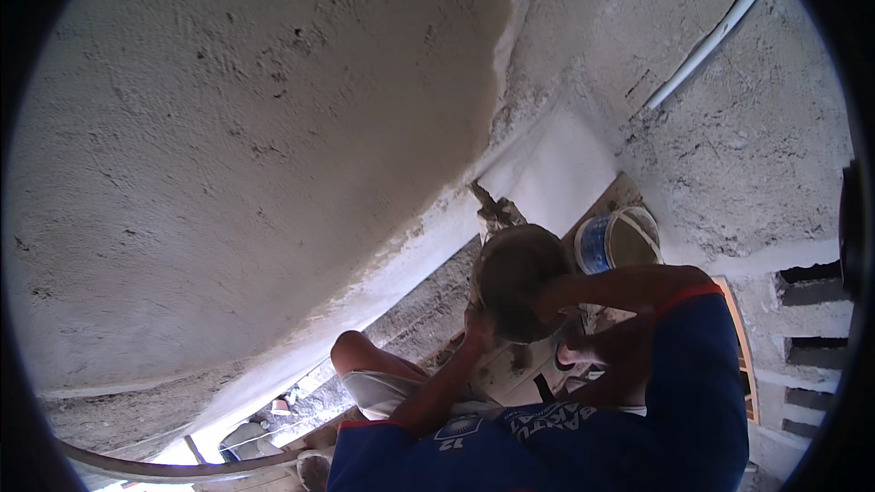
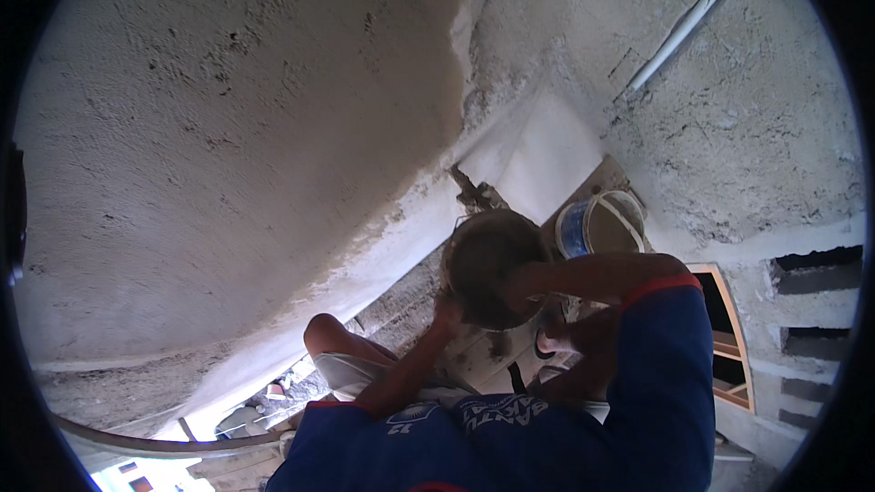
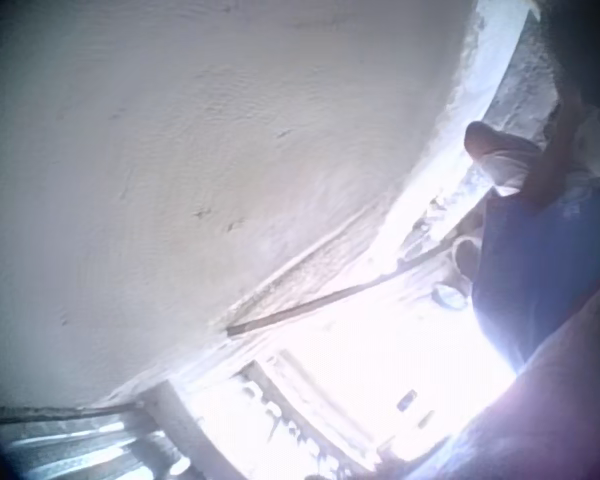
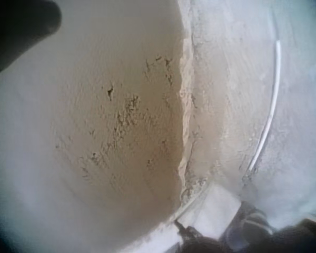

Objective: The person applies wet plaster from a bucket onto a wall using a trowel and then smooths it using a long wooden board.

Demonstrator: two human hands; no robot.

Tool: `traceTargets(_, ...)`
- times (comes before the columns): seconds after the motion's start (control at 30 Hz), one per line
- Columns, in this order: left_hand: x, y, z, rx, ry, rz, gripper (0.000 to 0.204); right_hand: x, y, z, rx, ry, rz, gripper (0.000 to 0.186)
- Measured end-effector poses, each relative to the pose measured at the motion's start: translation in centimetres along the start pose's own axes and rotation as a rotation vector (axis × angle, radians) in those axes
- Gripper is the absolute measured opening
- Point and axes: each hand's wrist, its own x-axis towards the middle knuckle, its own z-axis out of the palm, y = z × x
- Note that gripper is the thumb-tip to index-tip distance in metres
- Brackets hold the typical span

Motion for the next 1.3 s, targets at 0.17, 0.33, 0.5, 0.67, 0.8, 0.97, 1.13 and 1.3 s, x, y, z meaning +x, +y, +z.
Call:
traceTargets(0.17,-1.4,8.1,2.2,-0.024,-0.128,-0.233,0.025,-6.1,-0.4,-4.6,-0.606,0.054,-0.206,0.014)
traceTargets(0.33,-2.6,9.8,2.0,-0.94,-0.094,-0.574,0.036,-6.2,0.2,-5.2,-0.245,0.386,0.491,0.014)
traceTargets(0.5,-2.4,11.0,0.8,-0.441,0.012,-0.279,0.028,-2.4,-0.3,-4.6,-0.214,-0.15,0.495,0.022)
traceTargets(0.67,-3.0,13.6,1.8,-0.332,0.074,-0.336,0.029,-2.8,0.7,-0.9,0.114,-0.176,0.329,0.022)
traceTargets(0.8,-2.9,14.1,1.2,-0.44,0.064,-0.43,0.031,-6.6,0.7,-3.9,-0.247,0.319,-0.235,0.015)
traceTargets(0.97,-2.8,12.8,1.7,-0.625,0.064,-0.32,0.03,-5.7,1.6,-3.2,-0.032,0.244,0.345,0.016)
traceTargets(1.13,-3.4,17.9,1.4,-0.646,0.05,-0.31,0.028,-6.6,-1.2,-0.6,-0.161,0.331,0.185,0.012)
traceTargets(1.3,-2.9,16.7,0.4,-0.632,0.052,-0.242,0.021,-11.9,-2.5,-9.4,0.102,0.374,0.445,0.015)
